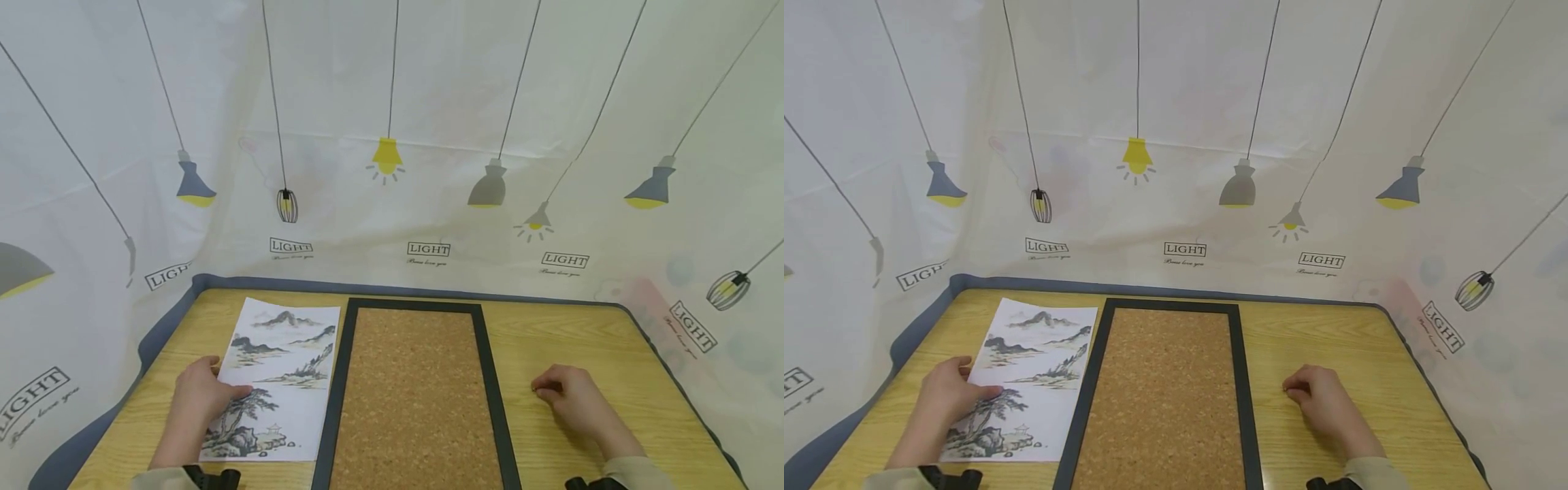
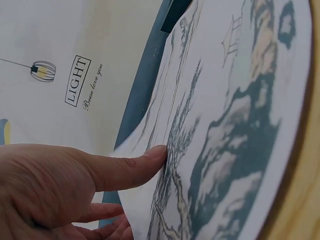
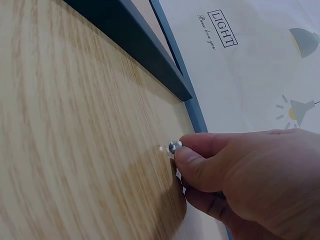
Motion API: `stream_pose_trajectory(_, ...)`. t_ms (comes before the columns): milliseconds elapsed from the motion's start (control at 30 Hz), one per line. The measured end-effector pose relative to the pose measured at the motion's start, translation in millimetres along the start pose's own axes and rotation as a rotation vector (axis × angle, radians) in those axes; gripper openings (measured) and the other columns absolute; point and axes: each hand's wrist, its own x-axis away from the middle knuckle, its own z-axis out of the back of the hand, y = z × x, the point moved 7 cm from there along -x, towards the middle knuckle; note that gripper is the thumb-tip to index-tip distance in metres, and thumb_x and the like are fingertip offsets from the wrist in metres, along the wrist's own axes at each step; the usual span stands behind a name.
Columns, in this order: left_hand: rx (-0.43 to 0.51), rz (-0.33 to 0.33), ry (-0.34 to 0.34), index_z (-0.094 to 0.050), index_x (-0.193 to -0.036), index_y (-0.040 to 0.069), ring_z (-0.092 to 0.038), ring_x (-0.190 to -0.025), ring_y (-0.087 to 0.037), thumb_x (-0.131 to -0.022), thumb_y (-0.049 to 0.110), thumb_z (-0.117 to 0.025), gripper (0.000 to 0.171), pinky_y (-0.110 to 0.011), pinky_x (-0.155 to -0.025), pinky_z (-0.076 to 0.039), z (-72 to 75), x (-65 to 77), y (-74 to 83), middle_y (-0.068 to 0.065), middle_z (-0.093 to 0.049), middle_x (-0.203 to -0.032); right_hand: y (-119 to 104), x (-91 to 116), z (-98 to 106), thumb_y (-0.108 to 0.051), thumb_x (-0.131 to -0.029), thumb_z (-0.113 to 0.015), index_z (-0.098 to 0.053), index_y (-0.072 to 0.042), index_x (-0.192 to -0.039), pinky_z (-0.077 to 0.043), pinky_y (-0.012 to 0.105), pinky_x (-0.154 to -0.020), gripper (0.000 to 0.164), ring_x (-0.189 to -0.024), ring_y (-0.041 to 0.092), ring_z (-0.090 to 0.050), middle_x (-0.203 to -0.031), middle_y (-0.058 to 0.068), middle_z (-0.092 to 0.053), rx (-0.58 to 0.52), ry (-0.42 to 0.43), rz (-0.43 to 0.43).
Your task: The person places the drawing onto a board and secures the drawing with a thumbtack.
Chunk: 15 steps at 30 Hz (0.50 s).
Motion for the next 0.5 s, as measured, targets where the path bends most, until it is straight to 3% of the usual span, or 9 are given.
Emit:
stream_pose_trajectory(267, -0.002, 0.037, -0.027, -0.049, -0.136, -0.023, -0.053, -0.119, -0.056, -0.079, 0.025, -0.097, 0.089, -0.065, -0.1, -0.046, -1.1, 2.6, -1.0, -0.041, -0.054, -0.129, -0.2, -1.8, -3.3, 0.003, -0.092, -0.078, -0.08, -0.007, -0.097, -0.059, 0.035, -0.077, 0.011, -0.088, 0.019, -0.07, -0.095, -0.002, -0.074, 0.004, 0.01, 0.002)
stream_pose_trajectory(500, 0.008, 0.01, -0.045, -0.052, -0.135, -0.022, -0.059, -0.114, -0.052, -0.087, 0.019, -0.09, 0.074, -0.063, -0.097, -0.049, -1.5, -0.2, -1.7, -0.04, -0.058, -0.127, -0.7, -3.3, -5.8, 0.002, -0.092, -0.079, -0.08, -0.007, -0.095, -0.059, 0.038, -0.077, 0.009, -0.089, 0.019, -0.069, -0.095, -0.001, -0.074, 0.019, -0.002, -0.014)
